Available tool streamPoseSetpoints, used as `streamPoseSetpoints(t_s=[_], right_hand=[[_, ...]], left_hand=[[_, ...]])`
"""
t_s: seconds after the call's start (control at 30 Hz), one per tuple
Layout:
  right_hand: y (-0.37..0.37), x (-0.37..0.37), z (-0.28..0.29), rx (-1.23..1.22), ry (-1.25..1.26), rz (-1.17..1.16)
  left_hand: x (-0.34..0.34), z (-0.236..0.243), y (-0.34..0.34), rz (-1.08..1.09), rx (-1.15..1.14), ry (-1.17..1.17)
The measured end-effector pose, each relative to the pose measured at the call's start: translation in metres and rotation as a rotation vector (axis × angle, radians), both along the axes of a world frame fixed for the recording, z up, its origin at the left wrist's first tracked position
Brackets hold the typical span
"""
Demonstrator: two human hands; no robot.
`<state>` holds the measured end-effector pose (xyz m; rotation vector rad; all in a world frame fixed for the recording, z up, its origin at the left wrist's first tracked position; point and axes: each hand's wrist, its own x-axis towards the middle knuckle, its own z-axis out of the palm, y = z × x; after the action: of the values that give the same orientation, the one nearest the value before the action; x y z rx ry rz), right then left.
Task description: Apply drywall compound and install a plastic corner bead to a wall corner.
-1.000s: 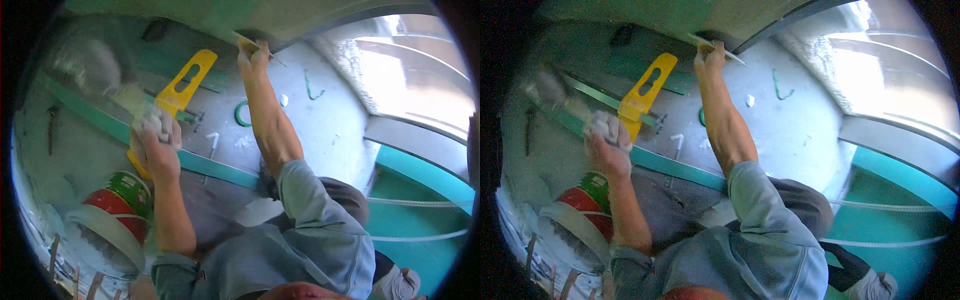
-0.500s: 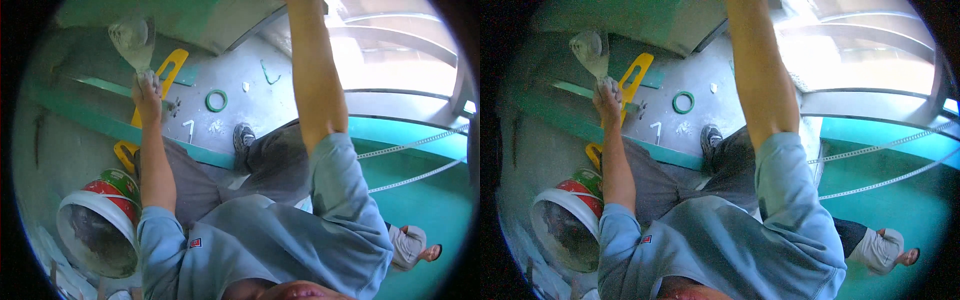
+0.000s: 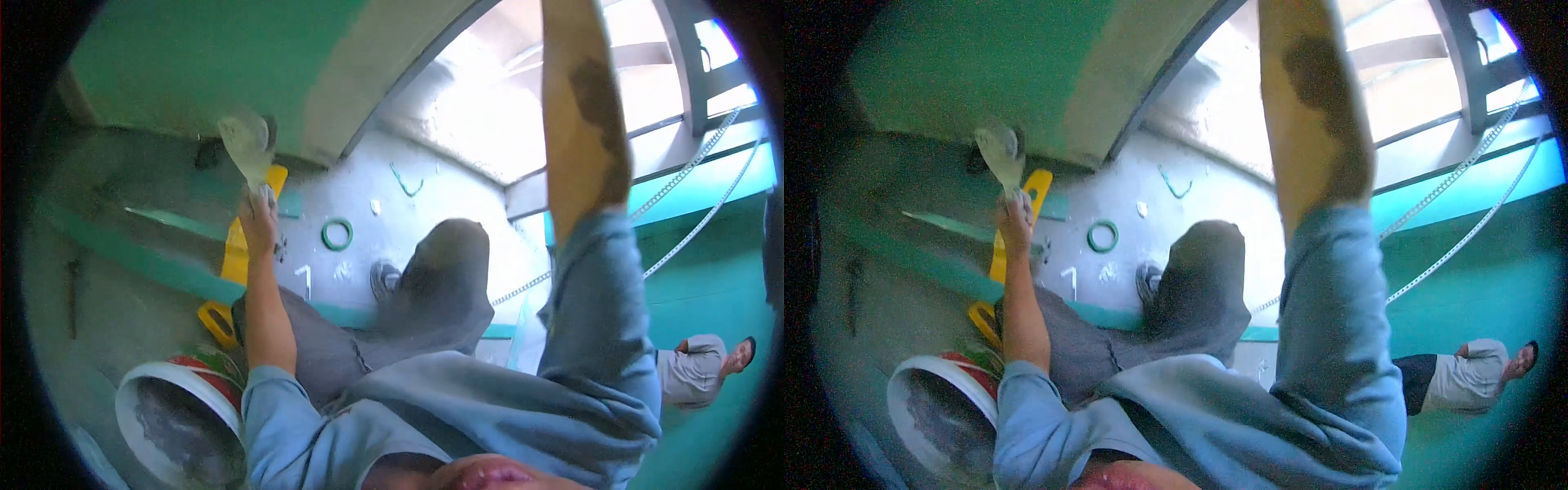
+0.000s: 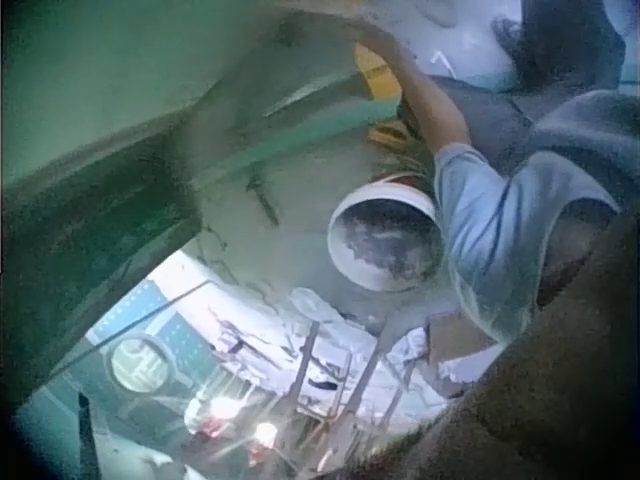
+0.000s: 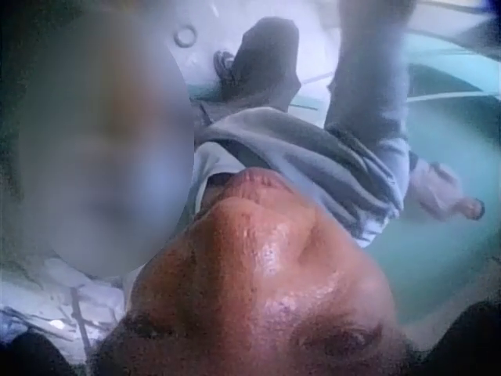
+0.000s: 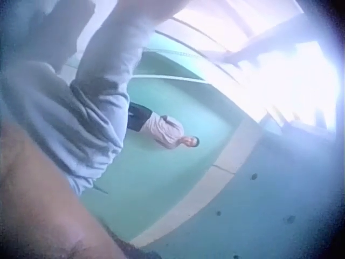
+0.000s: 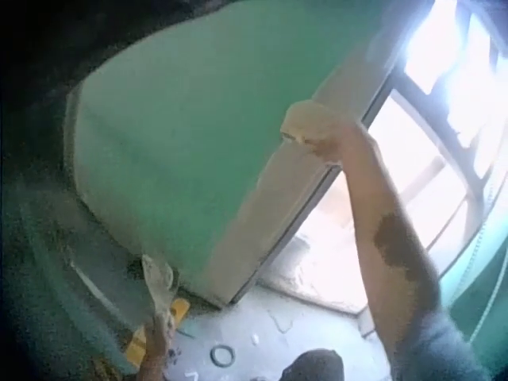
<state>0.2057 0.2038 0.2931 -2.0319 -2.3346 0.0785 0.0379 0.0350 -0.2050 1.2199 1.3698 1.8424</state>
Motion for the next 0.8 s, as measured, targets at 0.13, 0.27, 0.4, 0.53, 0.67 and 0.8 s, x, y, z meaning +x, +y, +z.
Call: streamPoseSetpoints(t_s=[0.13,0.27,0.4,0.53,0.67,0.8], right_hand=[[-0.081,0.012,-0.062,0.487,1.774,0.261],[-0.112,0.078,-0.094,0.434,1.651,0.445],[-0.129,0.109,-0.136,-0.253,1.958,0.807],[-0.134,0.119,-0.163,-0.300,0.761,0.432],[-0.114,0.153,-0.147,-0.170,0.418,0.523],[-0.064,0.132,-0.013,0.880,-0.150,0.802]], left_hand=[[0.012,0.033,-0.012,-0.396,0.026,-0.550],[0.031,0.111,0.001,-0.593,0.146,-0.517],[0.061,0.189,0.015,-0.855,-0.082,-0.426],[0.073,0.201,0.022,-0.845,-0.072,-0.571],[0.032,0.151,0.031,-0.658,-0.149,-0.583],[0.007,0.103,0.021,-0.567,-0.082,-0.546]])
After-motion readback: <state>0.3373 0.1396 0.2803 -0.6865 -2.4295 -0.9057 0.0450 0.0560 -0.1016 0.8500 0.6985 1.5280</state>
